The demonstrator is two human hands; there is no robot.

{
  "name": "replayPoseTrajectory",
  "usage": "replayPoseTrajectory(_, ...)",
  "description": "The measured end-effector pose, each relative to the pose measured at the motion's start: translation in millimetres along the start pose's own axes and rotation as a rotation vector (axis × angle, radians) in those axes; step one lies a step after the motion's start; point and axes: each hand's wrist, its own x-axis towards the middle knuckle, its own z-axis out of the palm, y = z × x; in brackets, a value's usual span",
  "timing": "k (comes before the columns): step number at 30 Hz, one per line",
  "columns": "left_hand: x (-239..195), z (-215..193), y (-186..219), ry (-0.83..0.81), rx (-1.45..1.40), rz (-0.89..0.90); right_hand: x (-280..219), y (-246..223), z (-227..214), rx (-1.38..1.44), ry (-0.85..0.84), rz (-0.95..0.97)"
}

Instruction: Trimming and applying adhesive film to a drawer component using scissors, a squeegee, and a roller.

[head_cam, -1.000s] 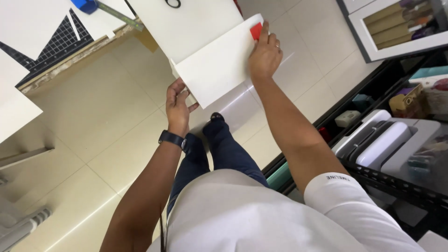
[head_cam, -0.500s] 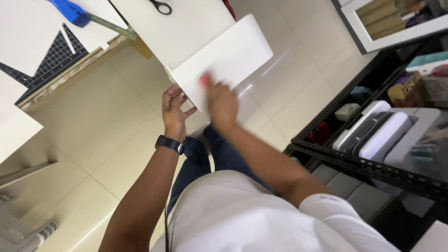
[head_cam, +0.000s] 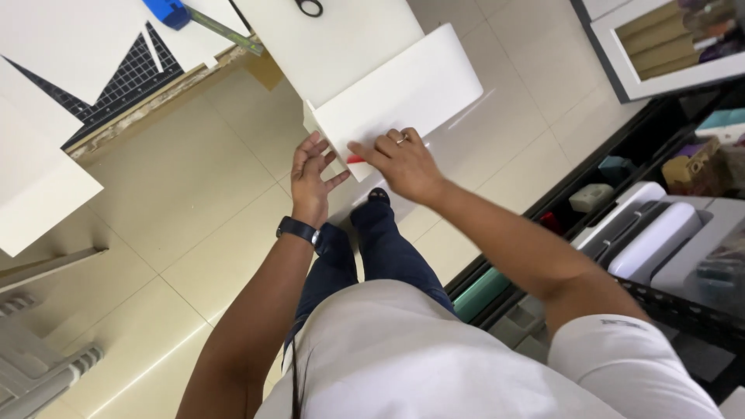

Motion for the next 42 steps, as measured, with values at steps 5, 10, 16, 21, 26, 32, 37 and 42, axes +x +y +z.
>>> replayPoseTrajectory(5,2.2,2.3,-5.4,-0.031,0.05,0.019,42.9,32.6,29.7,-0.007,0.017,-0.133)
replayPoseTrajectory(10,-1.4,1.7,-3.6,-0.05,0.045,0.048,66.0,24.0,38.8,-0.052,-0.063,0.044)
replayPoseTrajectory(16,-5.3,9.7,3.0,-0.002,0.083,0.024,-11.2,74.0,34.8,-0.028,-0.235,0.208)
replayPoseTrajectory(21,-4.5,17.0,7.0,0.099,0.062,-0.057,6.3,80.5,107.7,-0.554,-0.007,0.735)
replayPoseTrajectory(26,-8.0,14.6,7.5,0.021,0.154,0.02,48.6,0.0,40.7,-0.322,-0.107,0.496)
replayPoseTrajectory(32,-8.6,15.4,5.7,0.027,0.174,0.029,38.5,73.5,51.5,-0.37,-0.36,0.946)
replayPoseTrajectory(37,-10.4,20.2,14.4,0.014,0.177,0.042,21.7,-39.7,29.9,-0.164,0.057,0.438)
replayPoseTrajectory(42,-11.2,27.6,18.3,0.02,0.222,0.031,-27.5,119.7,27.6,-0.432,0.01,0.976)
